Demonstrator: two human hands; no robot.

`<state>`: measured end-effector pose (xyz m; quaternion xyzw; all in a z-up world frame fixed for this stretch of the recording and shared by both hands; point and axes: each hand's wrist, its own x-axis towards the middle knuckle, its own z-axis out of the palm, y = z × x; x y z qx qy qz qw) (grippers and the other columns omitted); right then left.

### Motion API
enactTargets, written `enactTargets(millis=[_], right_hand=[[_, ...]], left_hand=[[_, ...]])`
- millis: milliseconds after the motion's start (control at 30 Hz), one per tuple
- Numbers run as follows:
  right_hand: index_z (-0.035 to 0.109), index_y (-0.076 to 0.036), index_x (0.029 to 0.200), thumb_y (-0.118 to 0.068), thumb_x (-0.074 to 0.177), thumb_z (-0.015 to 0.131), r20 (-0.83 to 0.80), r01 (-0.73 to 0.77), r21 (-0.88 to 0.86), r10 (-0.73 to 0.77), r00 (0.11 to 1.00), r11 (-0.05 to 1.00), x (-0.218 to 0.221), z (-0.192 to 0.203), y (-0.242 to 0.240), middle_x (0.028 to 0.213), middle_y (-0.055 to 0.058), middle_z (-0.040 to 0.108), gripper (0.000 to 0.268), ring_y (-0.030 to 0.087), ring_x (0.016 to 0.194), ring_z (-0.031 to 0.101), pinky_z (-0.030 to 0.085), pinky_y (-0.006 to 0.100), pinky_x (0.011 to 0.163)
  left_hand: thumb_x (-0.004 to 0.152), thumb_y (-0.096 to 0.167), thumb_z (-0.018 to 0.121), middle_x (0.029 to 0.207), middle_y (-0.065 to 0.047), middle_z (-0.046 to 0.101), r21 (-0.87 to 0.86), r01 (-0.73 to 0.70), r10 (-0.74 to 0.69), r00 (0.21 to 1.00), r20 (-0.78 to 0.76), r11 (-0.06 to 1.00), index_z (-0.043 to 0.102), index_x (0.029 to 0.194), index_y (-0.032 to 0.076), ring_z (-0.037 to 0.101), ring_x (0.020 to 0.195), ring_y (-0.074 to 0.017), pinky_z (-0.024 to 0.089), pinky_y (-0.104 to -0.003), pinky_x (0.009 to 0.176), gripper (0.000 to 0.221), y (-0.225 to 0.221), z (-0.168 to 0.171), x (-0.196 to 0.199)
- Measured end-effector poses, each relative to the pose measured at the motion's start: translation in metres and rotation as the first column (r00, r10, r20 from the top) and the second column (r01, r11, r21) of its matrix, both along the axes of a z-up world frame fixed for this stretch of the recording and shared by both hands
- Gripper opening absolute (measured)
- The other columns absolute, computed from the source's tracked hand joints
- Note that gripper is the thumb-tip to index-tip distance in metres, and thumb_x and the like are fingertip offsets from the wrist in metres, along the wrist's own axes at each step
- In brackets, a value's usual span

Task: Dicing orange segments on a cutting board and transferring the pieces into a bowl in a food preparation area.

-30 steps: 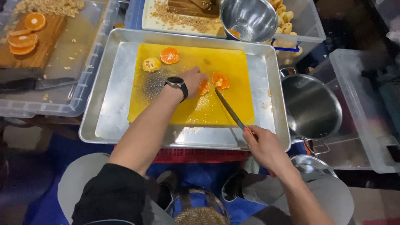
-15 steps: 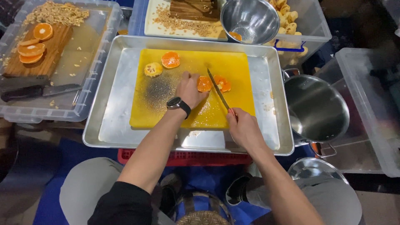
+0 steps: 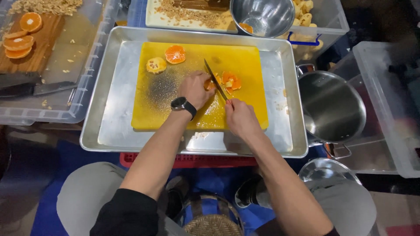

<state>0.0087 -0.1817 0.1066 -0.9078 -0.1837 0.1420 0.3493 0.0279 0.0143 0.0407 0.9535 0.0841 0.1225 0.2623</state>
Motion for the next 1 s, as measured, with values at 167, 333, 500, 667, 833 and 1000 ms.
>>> enactTargets(millis=[167, 333, 500, 667, 833, 1000], right_hand=[[0.066, -0.001, 0.088, -0.029, 0.105, 0.049, -0.078, -0.001, -0.090, -0.006, 0.997, 0.996, -0.045, 0.044, -0.029, 0.069, 0.021, 0.065, 0.037, 0.033, 0.073, 0.067, 0.055, 0.045, 0.066], [0.070, -0.002, 0.100, -0.027, 0.105, 0.051, -0.031, 0.026, -0.102, -0.029, 0.999, 0.994, -0.016, 0.002, -0.023, 0.077, 0.020, 0.070, 0.031, 0.034, 0.080, 0.071, 0.057, 0.046, 0.069], [0.071, 0.001, 0.111, -0.022, 0.105, 0.051, -0.025, 0.071, -0.061, -0.072, 0.997, 0.996, -0.033, 0.035, -0.006, 0.084, 0.023, 0.071, 0.031, 0.038, 0.087, 0.073, 0.060, 0.046, 0.073], [0.069, 0.003, 0.113, -0.020, 0.106, 0.047, -0.035, 0.001, -0.074, -0.003, 0.999, 0.997, -0.052, 0.032, -0.011, 0.084, 0.024, 0.069, 0.033, 0.036, 0.088, 0.072, 0.060, 0.047, 0.075], [0.069, 0.002, 0.111, -0.022, 0.106, 0.048, 0.038, -0.050, -0.079, 0.053, 0.998, 0.996, -0.018, 0.007, 0.014, 0.089, 0.029, 0.070, 0.032, 0.049, 0.094, 0.071, 0.058, 0.055, 0.074], [0.067, 0.000, 0.108, -0.023, 0.105, 0.046, 0.080, -0.065, -0.057, 0.070, 0.994, 0.996, -0.017, 0.005, 0.002, 0.090, 0.029, 0.070, 0.031, 0.048, 0.093, 0.072, 0.058, 0.054, 0.072]], left_hand=[[0.088, 0.035, 0.080, 0.118, -0.010, 0.069, -0.043, -0.033, 0.032, 0.999, -0.017, 0.999, 0.073, 0.125, 0.016, 0.071, 0.106, -0.0326, 0.059, -0.042, 0.092, 0.043, 0.002, 0.004, -0.005], [0.088, 0.029, 0.079, 0.117, -0.011, 0.068, -0.101, -0.022, 0.020, 1.000, -0.022, 0.995, 0.071, 0.127, 0.012, 0.070, 0.108, -0.0329, 0.059, -0.043, 0.094, 0.043, -0.002, 0.028, -0.020], [0.083, 0.029, 0.082, 0.106, -0.007, 0.067, -0.132, -0.011, 0.012, 1.000, 0.006, 0.991, 0.073, 0.115, 0.014, 0.071, 0.101, -0.0286, 0.060, -0.041, 0.090, 0.036, 0.013, 0.011, -0.015], [0.083, 0.027, 0.080, 0.098, -0.006, 0.069, -0.120, 0.019, -0.016, 1.000, 0.021, 0.993, 0.074, 0.107, 0.015, 0.072, 0.095, -0.0280, 0.061, -0.041, 0.085, 0.027, 0.015, -0.006, -0.007], [0.081, 0.032, 0.083, 0.102, -0.005, 0.071, -0.106, 0.021, -0.021, 1.000, 0.004, 0.994, 0.074, 0.107, 0.016, 0.071, 0.100, -0.0283, 0.060, -0.040, 0.088, 0.031, 0.019, -0.015, -0.004], [0.084, 0.034, 0.083, 0.105, -0.005, 0.071, -0.117, 0.007, -0.009, 1.000, -0.014, 0.993, 0.074, 0.110, 0.015, 0.071, 0.102, -0.0270, 0.060, -0.039, 0.088, 0.033, 0.015, -0.009, -0.003]])
